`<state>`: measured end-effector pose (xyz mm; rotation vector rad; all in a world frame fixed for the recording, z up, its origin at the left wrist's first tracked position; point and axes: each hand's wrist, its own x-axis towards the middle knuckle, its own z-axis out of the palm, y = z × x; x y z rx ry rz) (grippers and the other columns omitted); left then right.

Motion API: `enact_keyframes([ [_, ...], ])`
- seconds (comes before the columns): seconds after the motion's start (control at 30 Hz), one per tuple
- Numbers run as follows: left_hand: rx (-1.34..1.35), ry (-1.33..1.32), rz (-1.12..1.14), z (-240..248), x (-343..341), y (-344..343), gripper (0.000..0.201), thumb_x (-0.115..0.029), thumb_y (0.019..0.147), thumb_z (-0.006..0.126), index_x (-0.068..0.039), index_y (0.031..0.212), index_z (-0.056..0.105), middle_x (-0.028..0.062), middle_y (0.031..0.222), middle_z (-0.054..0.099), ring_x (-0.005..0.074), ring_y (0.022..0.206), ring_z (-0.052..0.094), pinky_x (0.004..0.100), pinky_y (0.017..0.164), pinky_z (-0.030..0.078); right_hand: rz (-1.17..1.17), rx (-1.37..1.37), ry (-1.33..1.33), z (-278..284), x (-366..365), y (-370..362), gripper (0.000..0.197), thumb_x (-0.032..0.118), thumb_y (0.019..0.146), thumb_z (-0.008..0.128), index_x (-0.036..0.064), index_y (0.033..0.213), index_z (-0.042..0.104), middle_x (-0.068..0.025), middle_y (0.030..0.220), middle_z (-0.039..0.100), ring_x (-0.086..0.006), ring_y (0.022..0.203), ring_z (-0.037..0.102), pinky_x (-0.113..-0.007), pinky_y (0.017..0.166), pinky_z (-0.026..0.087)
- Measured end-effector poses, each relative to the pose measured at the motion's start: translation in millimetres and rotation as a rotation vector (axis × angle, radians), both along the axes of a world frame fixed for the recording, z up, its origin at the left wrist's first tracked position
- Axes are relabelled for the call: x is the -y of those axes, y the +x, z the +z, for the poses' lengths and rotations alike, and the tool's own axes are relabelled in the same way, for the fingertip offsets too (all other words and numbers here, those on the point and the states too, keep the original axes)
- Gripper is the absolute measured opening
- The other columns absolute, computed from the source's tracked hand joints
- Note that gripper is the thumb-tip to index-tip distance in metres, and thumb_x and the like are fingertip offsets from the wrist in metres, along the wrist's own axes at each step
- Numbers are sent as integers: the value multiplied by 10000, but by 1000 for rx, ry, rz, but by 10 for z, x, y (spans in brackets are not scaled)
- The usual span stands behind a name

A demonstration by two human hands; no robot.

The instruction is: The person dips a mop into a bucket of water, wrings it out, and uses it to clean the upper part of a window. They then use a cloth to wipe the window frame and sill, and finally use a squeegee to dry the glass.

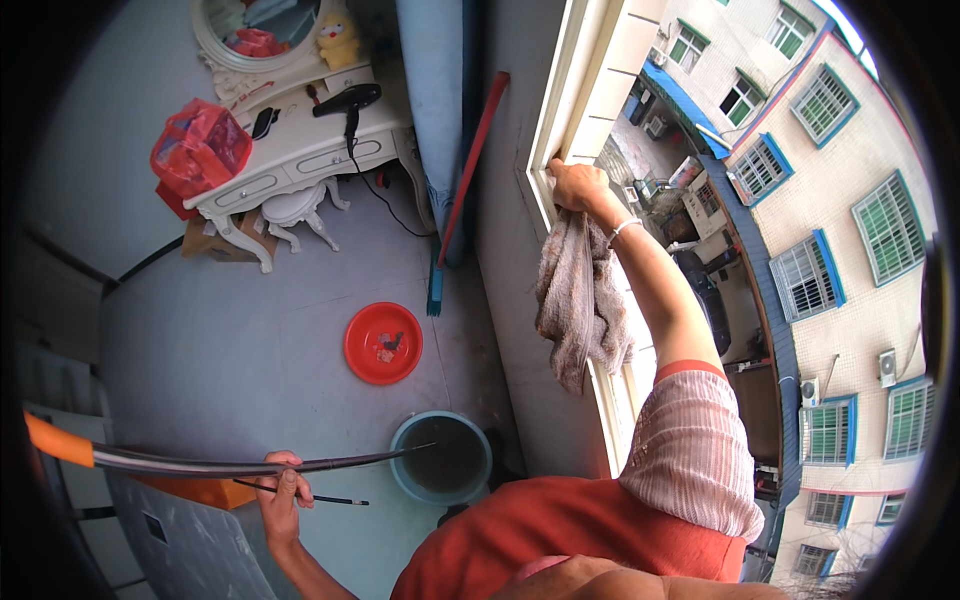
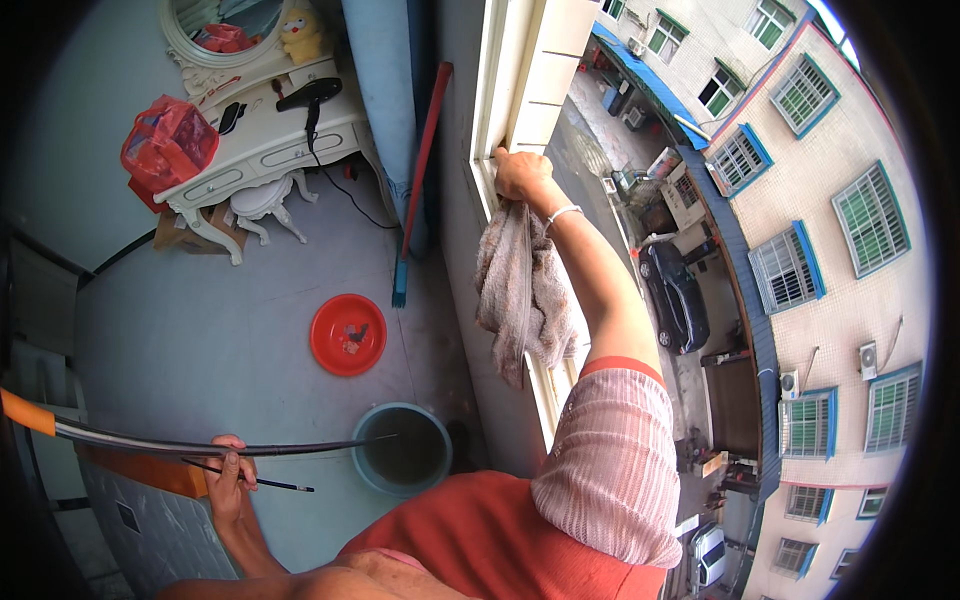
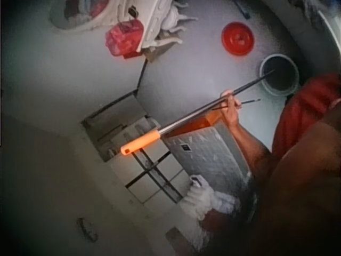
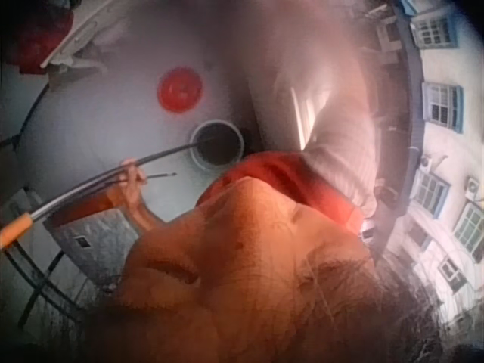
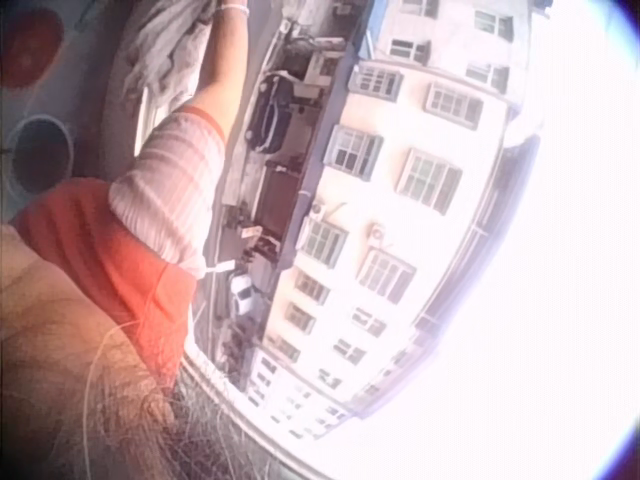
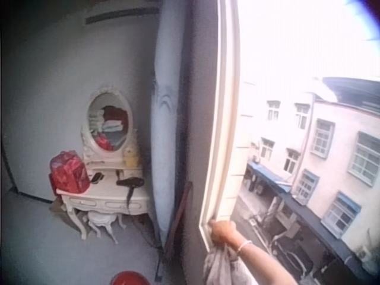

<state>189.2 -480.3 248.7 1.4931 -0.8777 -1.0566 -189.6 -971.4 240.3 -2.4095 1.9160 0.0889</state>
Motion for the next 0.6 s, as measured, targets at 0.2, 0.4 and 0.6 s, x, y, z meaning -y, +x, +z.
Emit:
enact_keyframes([
  [0.2,10,-2,72,-80,-101,72,221,-261,973,506,-43,1011,500,16,549,489,75,447,439,203,417,353,-2,101,-219,101,-577,-172,370,293,819,616,53,1085,529,-212,1126,552,-379,1026,570,-468,817,503],
  [0.4,-9,6,44,-52,-48,66,218,-259,974,504,-44,1010,502,18,550,485,76,447,433,203,419,347,-36,521,-560,271,-569,10,238,256,852,583,20,874,587,-219,824,619,-419,779,611,-504,697,473],
  [0.6,15,-9,9,-18,64,1,215,-263,974,504,-51,1009,505,16,543,484,76,446,428,205,423,345,-184,794,-295,-141,-313,295,320,211,871,544,16,1124,557,-211,981,662,-376,946,628,-427,868,468],
])
